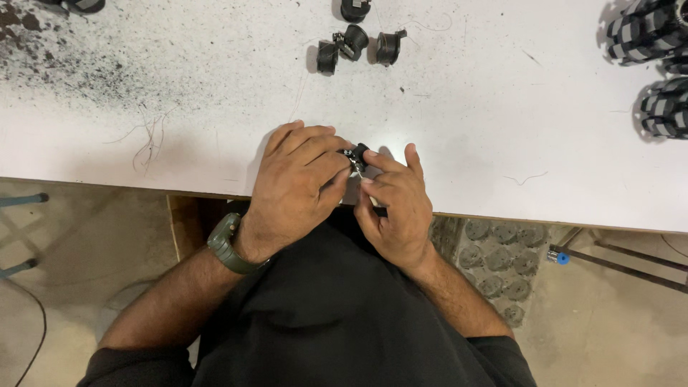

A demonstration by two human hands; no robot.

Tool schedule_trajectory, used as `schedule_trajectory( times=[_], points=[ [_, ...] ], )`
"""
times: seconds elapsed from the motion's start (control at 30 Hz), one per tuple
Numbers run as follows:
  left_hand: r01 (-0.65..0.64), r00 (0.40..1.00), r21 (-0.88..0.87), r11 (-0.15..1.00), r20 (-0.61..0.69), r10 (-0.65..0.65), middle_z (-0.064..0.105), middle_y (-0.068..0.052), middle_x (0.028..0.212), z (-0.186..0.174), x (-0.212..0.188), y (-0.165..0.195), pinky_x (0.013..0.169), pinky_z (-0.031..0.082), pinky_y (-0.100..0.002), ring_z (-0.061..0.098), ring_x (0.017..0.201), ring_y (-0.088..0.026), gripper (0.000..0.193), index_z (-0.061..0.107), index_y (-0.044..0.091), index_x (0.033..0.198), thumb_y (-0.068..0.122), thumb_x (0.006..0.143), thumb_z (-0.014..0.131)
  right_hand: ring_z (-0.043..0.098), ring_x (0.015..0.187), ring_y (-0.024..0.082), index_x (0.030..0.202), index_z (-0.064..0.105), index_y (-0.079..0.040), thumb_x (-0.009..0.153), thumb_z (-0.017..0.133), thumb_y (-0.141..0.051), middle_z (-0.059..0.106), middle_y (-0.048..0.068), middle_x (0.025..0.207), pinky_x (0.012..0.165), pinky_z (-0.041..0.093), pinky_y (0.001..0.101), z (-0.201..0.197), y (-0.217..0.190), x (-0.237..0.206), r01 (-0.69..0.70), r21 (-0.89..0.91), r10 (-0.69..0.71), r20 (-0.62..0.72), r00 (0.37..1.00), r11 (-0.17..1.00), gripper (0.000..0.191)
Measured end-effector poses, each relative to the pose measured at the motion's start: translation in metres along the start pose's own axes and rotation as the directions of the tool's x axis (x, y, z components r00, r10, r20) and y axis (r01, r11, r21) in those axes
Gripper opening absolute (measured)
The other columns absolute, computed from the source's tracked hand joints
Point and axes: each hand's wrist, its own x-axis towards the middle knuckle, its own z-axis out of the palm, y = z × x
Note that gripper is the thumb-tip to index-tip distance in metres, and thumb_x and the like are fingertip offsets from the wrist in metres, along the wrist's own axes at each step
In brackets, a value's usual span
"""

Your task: The person uses a small handheld scraper to clean debris from the surfaces of several black mechanical parts on a white table. They handle each part individually, scraping along edges and crevices, then set the cleaned parts aside.

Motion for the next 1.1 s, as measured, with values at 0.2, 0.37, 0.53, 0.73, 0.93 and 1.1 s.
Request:
schedule_trajectory(
  times=[0.2, 0.37, 0.53, 0.73, 0.93, 1.1],
  points=[
    [0.016, 1.0, -0.026, 1.0, 0.023, -0.015, 0.072, -0.005, 0.117, 0.002, -0.001, -0.003, 0.115, 0.037, -0.05, 0.061, 0.126, -0.025, 0.01, 0.075, 0.008, 0.101, 0.012, 0.093, 0.073, 0.07, 0.119, 0.026, 0.108, 0.06, -0.008, 0.084, 0.078, 0.014, 0.067, 0.006, 0.091, 0.129, 0.03, 0.0537, 0.003, -0.001, 0.003, 0.005, -0.038, -0.006, -0.015, 1.0, 0.999, 0.038],
    [0.021, 1.0, -0.056, 0.998, 0.013, -0.02, 0.072, -0.005, 0.117, -0.002, 0.001, -0.001, 0.116, 0.037, -0.05, 0.061, 0.126, -0.026, 0.016, 0.073, 0.007, 0.109, 0.011, 0.093, 0.072, 0.069, 0.122, 0.027, 0.113, 0.06, -0.007, 0.086, 0.076, 0.015, 0.066, 0.005, 0.093, 0.13, 0.03, 0.0533, 0.001, -0.002, 0.003, -0.007, -0.016, 0.007, 0.001, 1.0, 1.0, 0.038],
    [0.025, 0.999, -0.05, 0.998, -0.021, -0.026, 0.071, -0.009, 0.115, -0.01, 0.007, 0.002, 0.114, 0.038, -0.051, 0.062, 0.121, -0.027, 0.028, 0.064, 0.008, 0.114, 0.016, 0.09, 0.075, 0.067, 0.121, 0.031, 0.119, 0.065, -0.008, 0.084, 0.066, 0.011, 0.058, 0.008, 0.097, 0.133, 0.022, 0.0587, -0.016, -0.001, 0.009, 0.006, -0.031, -0.008, -0.063, 0.998, 0.999, 0.04],
    [0.042, 0.996, -0.067, 0.997, 0.081, -0.037, 0.067, -0.003, 0.098, -0.022, 0.013, 0.002, 0.096, 0.046, -0.045, 0.061, 0.097, -0.023, 0.042, 0.064, 0.001, 0.131, 0.008, 0.091, 0.073, 0.051, 0.126, 0.036, 0.118, 0.071, -0.004, 0.08, 0.087, -0.028, 0.058, 0.013, 0.108, 0.122, 0.011, 0.0638, -0.024, 0.003, 0.029, -0.138, -0.213, 0.17, 0.141, 0.975, 0.967, 0.048],
    [0.016, 0.996, -0.011, 1.0, 0.091, -0.014, 0.065, -0.007, 0.103, -0.029, 0.025, 0.003, 0.082, 0.049, -0.04, 0.06, 0.096, -0.026, 0.017, 0.072, 0.006, 0.101, 0.008, 0.088, 0.082, 0.052, 0.13, 0.029, 0.118, 0.073, -0.008, 0.084, 0.087, -0.023, 0.058, 0.007, 0.11, 0.128, 0.011, 0.0645, -0.023, 0.004, 0.033, -0.121, -0.239, 0.171, 0.202, 0.964, 0.964, 0.039],
    [-0.108, 0.99, -0.071, 0.992, 0.085, 0.114, 0.064, -0.01, 0.123, -0.03, 0.026, 0.006, 0.091, 0.051, -0.039, 0.062, 0.112, -0.027, 0.016, 0.071, 0.006, 0.1, 0.006, 0.086, 0.08, 0.051, 0.126, 0.03, 0.115, 0.074, -0.007, 0.085, 0.088, -0.024, 0.057, 0.008, 0.108, 0.127, 0.011, 0.0653, -0.023, 0.005, 0.031, -0.104, -0.222, 0.152, 0.207, 0.966, 0.969, 0.037]
  ],
)
